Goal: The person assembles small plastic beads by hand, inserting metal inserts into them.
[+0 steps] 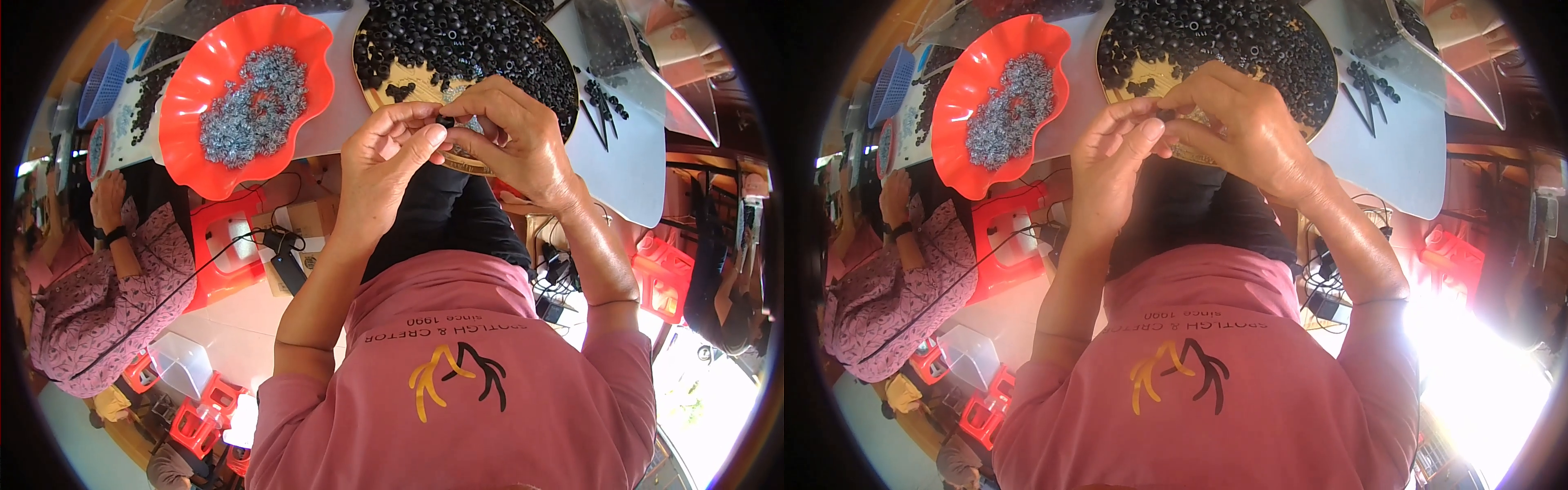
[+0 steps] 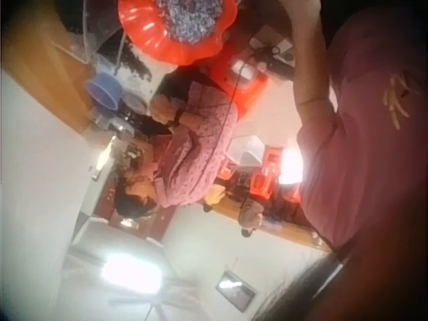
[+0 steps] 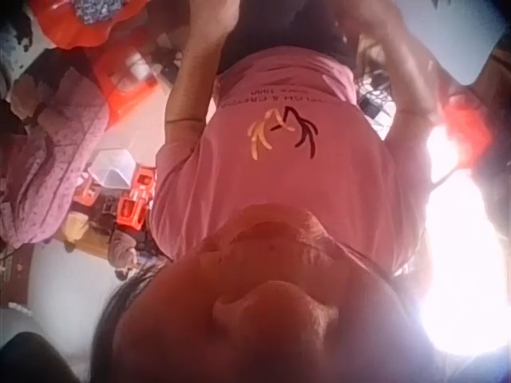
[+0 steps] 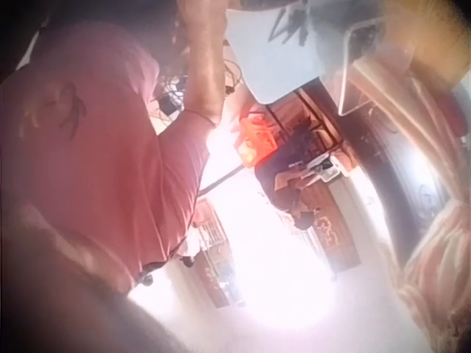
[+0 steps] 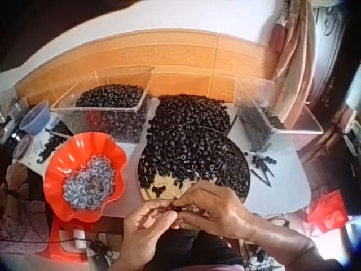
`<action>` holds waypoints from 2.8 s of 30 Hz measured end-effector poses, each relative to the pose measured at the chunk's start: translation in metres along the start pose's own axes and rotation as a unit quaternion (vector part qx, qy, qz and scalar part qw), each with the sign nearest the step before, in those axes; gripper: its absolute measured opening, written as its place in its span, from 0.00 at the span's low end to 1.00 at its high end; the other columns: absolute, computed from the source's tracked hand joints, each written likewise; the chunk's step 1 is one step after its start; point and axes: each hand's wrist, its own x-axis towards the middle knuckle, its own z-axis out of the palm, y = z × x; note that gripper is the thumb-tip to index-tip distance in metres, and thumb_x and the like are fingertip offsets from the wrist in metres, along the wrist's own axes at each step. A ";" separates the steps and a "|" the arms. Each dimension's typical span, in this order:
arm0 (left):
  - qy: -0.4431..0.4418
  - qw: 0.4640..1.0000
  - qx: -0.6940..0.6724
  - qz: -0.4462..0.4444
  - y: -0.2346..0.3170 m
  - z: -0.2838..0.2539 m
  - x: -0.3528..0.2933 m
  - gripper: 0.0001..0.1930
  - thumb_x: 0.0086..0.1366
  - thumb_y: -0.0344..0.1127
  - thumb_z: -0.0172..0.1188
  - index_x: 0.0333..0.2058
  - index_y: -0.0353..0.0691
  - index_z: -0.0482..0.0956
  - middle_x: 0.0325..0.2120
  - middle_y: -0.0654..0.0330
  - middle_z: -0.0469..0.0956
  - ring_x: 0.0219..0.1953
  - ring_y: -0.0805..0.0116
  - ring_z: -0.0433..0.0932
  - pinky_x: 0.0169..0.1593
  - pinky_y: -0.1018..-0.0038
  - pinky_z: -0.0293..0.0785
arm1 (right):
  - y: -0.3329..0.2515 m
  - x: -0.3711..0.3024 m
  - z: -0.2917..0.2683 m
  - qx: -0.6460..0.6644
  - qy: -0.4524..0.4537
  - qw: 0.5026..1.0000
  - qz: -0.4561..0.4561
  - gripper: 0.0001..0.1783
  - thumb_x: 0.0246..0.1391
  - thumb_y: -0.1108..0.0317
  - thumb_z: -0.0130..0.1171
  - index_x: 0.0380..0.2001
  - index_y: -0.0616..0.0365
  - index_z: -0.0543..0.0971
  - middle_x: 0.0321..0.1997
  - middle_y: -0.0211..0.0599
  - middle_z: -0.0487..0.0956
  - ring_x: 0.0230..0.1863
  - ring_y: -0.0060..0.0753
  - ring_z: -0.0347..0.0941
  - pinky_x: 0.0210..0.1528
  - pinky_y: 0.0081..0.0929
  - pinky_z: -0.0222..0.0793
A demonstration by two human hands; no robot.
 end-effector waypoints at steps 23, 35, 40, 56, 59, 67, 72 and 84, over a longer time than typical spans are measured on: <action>-0.042 0.997 -0.052 -0.031 -0.012 -0.017 -0.013 0.11 0.65 0.25 0.61 0.46 0.31 0.76 0.37 0.56 0.80 0.35 0.70 0.78 0.42 0.73 0.76 | 0.052 -0.013 -0.045 -0.177 0.061 0.977 0.101 0.09 0.53 0.65 0.66 0.36 0.55 0.84 0.35 0.36 0.80 0.29 0.36 0.78 0.33 0.31 0.73; -0.047 0.998 -0.042 -0.027 -0.009 -0.010 -0.009 0.13 0.65 0.26 0.62 0.48 0.32 0.76 0.38 0.56 0.80 0.35 0.72 0.77 0.42 0.75 0.75 | 0.054 0.002 -0.023 -0.348 -0.027 0.920 0.180 0.12 0.56 0.56 0.58 0.36 0.49 0.82 0.39 0.35 0.80 0.39 0.44 0.81 0.42 0.41 0.77; -0.051 0.997 -0.044 -0.027 -0.010 -0.009 -0.007 0.13 0.66 0.26 0.62 0.48 0.32 0.76 0.38 0.57 0.80 0.35 0.72 0.77 0.42 0.75 0.75 | 0.057 0.001 -0.022 -0.327 -0.017 0.931 0.159 0.10 0.56 0.58 0.58 0.38 0.48 0.82 0.40 0.35 0.79 0.40 0.44 0.81 0.42 0.42 0.77; -0.040 0.998 -0.046 -0.035 -0.012 -0.014 -0.005 0.12 0.66 0.25 0.62 0.47 0.31 0.77 0.37 0.58 0.80 0.35 0.73 0.77 0.41 0.76 0.75 | 0.049 0.008 -0.023 -0.364 -0.068 0.922 0.115 0.10 0.57 0.58 0.58 0.36 0.47 0.85 0.37 0.34 0.78 0.37 0.42 0.81 0.40 0.40 0.78; -0.042 0.998 -0.039 -0.034 -0.010 -0.011 -0.004 0.11 0.66 0.25 0.62 0.47 0.31 0.77 0.37 0.58 0.80 0.36 0.73 0.77 0.42 0.76 0.75 | 0.056 0.008 -0.022 -0.373 -0.063 0.922 0.083 0.11 0.57 0.58 0.58 0.36 0.47 0.85 0.36 0.36 0.79 0.36 0.43 0.81 0.39 0.40 0.78; -0.042 0.998 -0.038 -0.030 -0.008 -0.009 -0.004 0.12 0.66 0.25 0.62 0.47 0.31 0.77 0.37 0.57 0.80 0.35 0.73 0.77 0.42 0.76 0.76 | 0.055 0.009 -0.019 -0.332 -0.046 0.937 0.102 0.10 0.57 0.59 0.56 0.33 0.50 0.83 0.36 0.38 0.79 0.37 0.46 0.81 0.40 0.43 0.76; -0.043 0.998 -0.032 -0.030 -0.007 -0.007 -0.004 0.11 0.66 0.25 0.61 0.47 0.31 0.77 0.37 0.57 0.80 0.35 0.73 0.77 0.42 0.76 0.76 | 0.056 0.009 -0.016 -0.312 -0.062 0.942 0.112 0.10 0.56 0.58 0.57 0.35 0.48 0.83 0.37 0.37 0.79 0.38 0.47 0.81 0.41 0.43 0.76; -0.036 0.998 -0.034 -0.035 -0.009 -0.008 -0.002 0.11 0.66 0.25 0.61 0.47 0.31 0.77 0.37 0.55 0.81 0.35 0.72 0.78 0.41 0.75 0.76 | 0.060 0.010 -0.014 -0.268 -0.051 0.958 0.088 0.09 0.55 0.60 0.64 0.35 0.53 0.82 0.33 0.31 0.79 0.36 0.36 0.80 0.40 0.34 0.75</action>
